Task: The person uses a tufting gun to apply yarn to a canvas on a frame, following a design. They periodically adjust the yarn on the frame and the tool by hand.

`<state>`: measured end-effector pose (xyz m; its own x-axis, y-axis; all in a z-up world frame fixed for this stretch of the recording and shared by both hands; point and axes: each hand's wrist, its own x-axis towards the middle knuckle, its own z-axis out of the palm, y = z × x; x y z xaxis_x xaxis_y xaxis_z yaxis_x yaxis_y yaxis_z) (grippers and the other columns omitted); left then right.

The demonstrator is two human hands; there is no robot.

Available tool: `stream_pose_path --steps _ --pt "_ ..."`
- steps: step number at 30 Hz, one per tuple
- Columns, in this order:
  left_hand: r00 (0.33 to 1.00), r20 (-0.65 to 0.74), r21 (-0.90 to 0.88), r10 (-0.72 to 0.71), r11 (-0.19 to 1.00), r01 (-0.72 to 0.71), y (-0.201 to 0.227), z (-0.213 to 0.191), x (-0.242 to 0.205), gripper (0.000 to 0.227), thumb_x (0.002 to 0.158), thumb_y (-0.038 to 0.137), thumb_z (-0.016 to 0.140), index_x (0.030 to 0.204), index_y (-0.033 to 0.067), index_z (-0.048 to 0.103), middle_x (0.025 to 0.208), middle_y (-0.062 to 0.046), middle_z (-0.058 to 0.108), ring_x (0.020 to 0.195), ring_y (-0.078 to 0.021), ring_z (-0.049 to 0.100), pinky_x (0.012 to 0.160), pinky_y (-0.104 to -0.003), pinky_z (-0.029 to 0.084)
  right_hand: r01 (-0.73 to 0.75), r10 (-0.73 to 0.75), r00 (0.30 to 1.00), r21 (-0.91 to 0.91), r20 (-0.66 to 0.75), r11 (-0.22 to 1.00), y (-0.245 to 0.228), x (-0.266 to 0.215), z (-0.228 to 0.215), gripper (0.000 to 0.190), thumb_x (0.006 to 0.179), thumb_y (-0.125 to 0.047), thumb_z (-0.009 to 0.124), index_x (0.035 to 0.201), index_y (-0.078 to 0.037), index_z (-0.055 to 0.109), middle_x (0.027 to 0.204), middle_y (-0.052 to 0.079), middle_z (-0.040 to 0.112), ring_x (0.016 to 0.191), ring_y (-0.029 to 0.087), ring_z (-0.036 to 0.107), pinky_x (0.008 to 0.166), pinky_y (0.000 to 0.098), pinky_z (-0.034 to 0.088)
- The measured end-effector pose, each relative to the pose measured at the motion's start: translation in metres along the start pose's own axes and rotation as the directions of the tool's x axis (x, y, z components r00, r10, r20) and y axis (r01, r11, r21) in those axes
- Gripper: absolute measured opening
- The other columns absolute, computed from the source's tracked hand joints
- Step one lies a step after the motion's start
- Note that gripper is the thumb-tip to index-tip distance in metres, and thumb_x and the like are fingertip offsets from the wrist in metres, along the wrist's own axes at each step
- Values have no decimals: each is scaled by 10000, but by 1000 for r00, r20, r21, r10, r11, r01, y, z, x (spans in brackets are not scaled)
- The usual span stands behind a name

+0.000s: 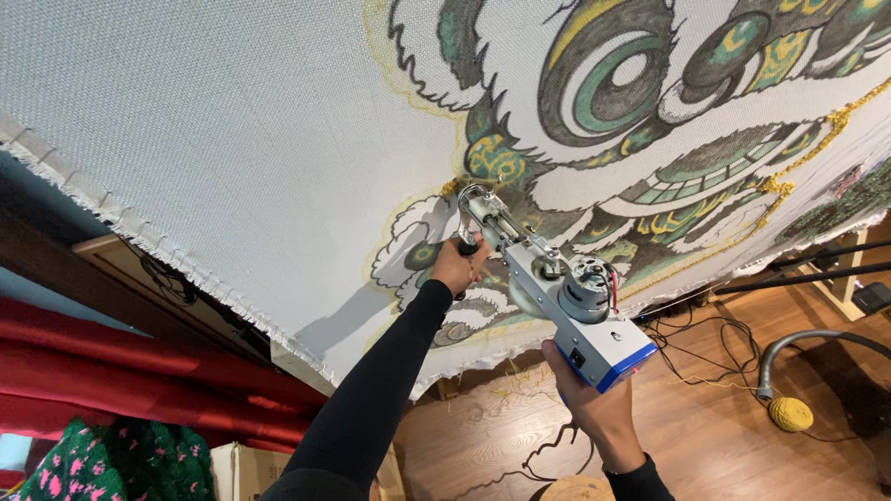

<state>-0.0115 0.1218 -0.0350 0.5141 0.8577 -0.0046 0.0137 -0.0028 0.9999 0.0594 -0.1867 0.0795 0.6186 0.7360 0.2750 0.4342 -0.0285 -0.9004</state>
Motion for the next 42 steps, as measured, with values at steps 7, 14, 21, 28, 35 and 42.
stream_pose_path --steps 7,14,21,28,35,42 --pt "998 63 -16 29 999 -28 7 -1 -7 305 950 252 717 852 -31 659 545 -38 529 400 -115 485 436 -308 494 -35 35 999 21 17 999 -4 -4 -2 175 869 -176 780 851 -16 712 622 11 619 522 95 539 499 278 429" --pt "999 38 -2 -12 1000 12 8 2 -3 313 944 231 715 811 -42 638 588 -43 578 431 -113 520 446 -325 512 20 -20 1000 72 7 997 -11 -8 -5 172 850 -164 776 932 -20 729 707 5 683 589 86 586 549 266 476" --pt "997 35 -29 -64 997 65 -3 2 9 392 935 281 757 857 -74 612 570 -80 595 427 -161 567 447 -342 504 -18 18 999 -8 26 1000 -12 -6 -5 194 868 -169 799 916 1 720 716 52 676 606 129 581 560 297 474" --pt "999 30 -45 39 998 -38 -21 5 12 339 916 253 776 948 -35 600 636 -76 616 451 -156 591 423 -337 493 -18 17 1000 111 6 994 -8 -11 -12 204 857 -153 788 987 -3 738 727 10 679 596 86 586 539 262 464" --pt "988 129 -157 85 986 -64 -4 39 -30 244 947 227 695 1008 8 607 810 -59 707 629 -118 712 528 -298 514 -194 170 981 391 94 900 5 -20 -47 246 847 -100 768 1060 20 738 626 24 599 491 113 544 456 263 432" --pt "969 226 -103 -101 987 127 27 69 -71 258 967 235 726 959 -1 624 921 -67 735 709 -148 755 586 -292 504 -368 318 929 543 188 755 32 -36 -94 296 879 -147 687 1097 52 709 600 62 542 483 169 512 455 320 415"
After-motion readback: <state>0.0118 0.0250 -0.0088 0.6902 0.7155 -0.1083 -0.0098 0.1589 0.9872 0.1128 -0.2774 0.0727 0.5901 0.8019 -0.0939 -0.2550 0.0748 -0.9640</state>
